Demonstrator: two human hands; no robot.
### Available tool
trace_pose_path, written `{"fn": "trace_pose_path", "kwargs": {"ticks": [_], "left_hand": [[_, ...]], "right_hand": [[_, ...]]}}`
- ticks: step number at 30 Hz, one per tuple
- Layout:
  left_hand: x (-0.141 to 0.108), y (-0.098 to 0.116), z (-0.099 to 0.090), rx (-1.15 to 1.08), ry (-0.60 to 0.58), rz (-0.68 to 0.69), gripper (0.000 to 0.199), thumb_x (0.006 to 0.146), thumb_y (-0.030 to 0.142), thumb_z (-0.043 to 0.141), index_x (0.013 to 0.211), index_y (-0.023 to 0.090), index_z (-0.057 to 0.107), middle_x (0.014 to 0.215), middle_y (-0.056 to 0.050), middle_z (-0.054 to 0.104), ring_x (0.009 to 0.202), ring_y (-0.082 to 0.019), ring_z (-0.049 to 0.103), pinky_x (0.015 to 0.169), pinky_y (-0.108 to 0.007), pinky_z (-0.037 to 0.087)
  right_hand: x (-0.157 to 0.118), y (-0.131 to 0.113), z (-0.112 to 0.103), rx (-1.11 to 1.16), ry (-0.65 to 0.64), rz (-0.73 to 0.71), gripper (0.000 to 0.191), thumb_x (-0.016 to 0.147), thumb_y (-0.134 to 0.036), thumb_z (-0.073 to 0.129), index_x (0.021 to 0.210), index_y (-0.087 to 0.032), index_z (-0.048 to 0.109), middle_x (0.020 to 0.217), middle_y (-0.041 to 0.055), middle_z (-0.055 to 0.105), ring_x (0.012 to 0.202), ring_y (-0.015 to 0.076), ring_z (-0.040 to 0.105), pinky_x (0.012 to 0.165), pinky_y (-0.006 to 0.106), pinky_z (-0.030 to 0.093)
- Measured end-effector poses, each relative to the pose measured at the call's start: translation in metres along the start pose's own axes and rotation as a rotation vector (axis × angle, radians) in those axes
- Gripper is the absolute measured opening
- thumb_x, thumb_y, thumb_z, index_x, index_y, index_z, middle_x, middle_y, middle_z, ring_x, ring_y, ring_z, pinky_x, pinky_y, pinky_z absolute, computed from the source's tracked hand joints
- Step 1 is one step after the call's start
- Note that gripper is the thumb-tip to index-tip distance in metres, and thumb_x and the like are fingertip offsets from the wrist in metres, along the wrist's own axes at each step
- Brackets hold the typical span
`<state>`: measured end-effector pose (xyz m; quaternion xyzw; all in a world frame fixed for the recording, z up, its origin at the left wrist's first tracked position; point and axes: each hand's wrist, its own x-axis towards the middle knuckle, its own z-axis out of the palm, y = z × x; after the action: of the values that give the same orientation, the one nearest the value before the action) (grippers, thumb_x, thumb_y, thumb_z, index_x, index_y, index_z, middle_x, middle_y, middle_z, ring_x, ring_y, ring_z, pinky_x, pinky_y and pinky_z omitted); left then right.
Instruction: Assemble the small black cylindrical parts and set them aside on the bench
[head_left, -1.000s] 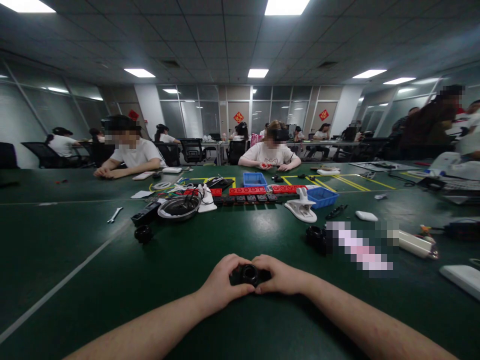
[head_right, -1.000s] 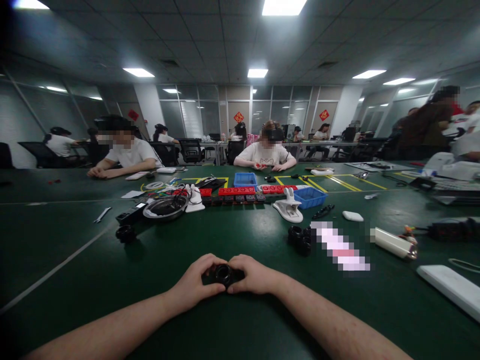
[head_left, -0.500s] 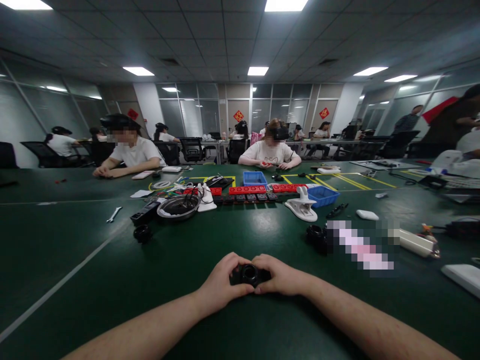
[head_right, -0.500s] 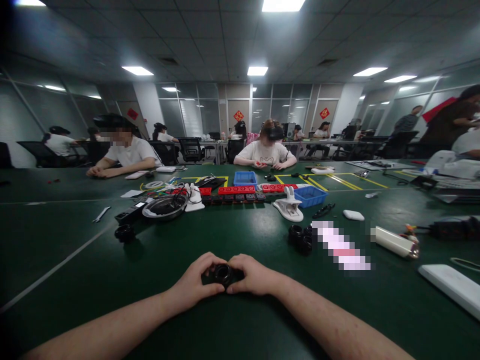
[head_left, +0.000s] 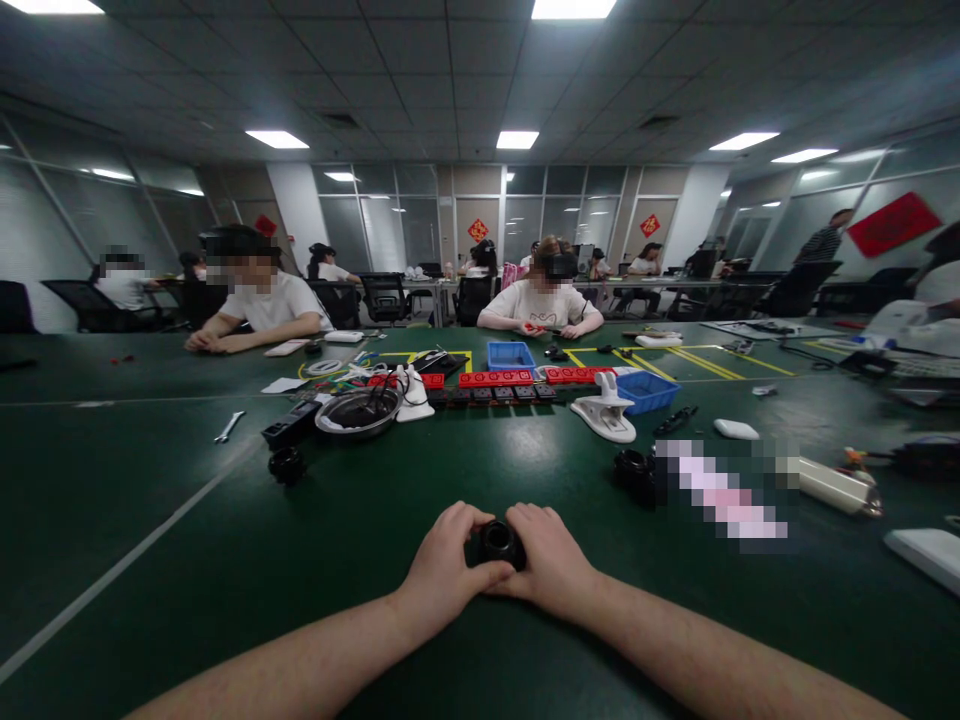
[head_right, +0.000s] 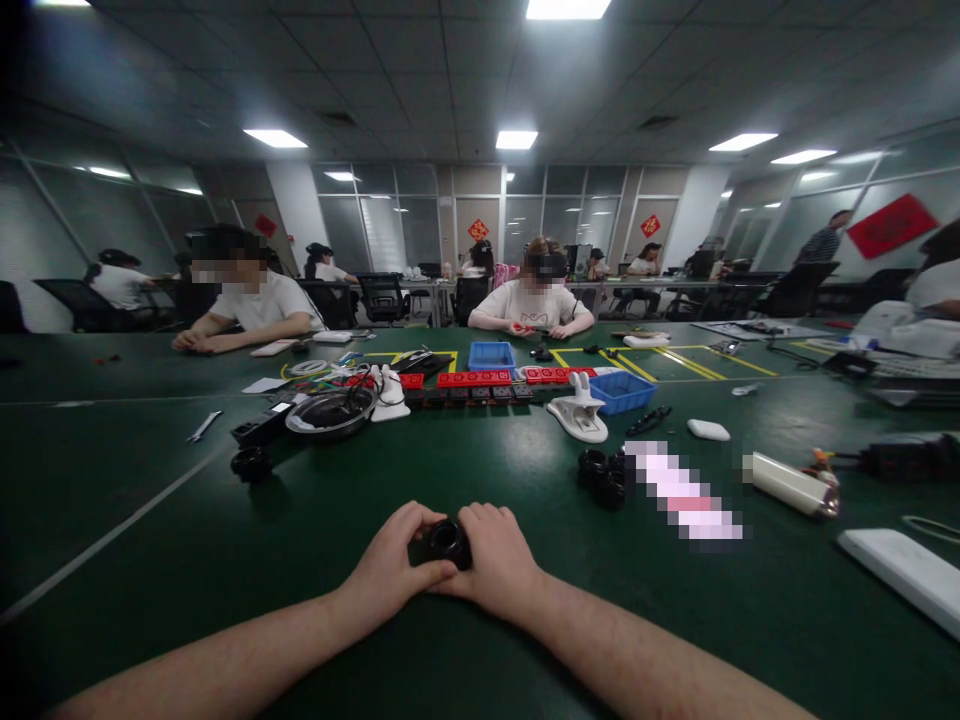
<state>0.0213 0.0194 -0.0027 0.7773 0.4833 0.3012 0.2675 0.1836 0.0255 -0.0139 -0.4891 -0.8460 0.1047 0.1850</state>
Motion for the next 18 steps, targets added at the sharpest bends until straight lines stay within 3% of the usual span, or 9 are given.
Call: {"fn": "trace_pose_path", "kwargs": {"ticks": [4,9,18], "left_hand": [[0.002,-0.004,-0.004,-0.055,-0.088,0.052,0.033,0.063,0.033,0.065,0.092,0.020,0.054,0.086,-0.001,0.050,0.080,-0.018,0.047,0.067,-0.027,0.038],[0.002,0.000,-0.010,-0.083,-0.174,0.063,0.034,0.066,0.030,0.062,0.098,0.023,0.054,0.088,-0.001,0.049,0.078,-0.017,0.047,0.065,-0.025,0.038],[0.003,-0.003,-0.008,-0.074,-0.188,0.080,0.036,0.066,0.029,0.063,0.101,0.025,0.053,0.086,0.000,0.048,0.075,-0.015,0.047,0.062,-0.023,0.037]], "right_hand": [[0.002,0.010,-0.010,0.219,-0.117,-0.154,0.055,0.057,-0.047,0.066,0.101,-0.018,0.048,0.092,0.0031,0.053,0.083,0.0192,0.047,0.072,0.030,0.035],[0.007,0.022,-0.021,0.350,-0.282,-0.238,0.035,0.064,-0.030,0.065,0.094,-0.016,0.054,0.090,0.0016,0.053,0.085,0.0172,0.047,0.074,0.028,0.037],[0.010,0.024,-0.022,0.385,-0.307,-0.265,0.032,0.064,-0.023,0.066,0.094,-0.016,0.056,0.086,-0.0001,0.055,0.081,0.0157,0.048,0.073,0.026,0.037]]}}
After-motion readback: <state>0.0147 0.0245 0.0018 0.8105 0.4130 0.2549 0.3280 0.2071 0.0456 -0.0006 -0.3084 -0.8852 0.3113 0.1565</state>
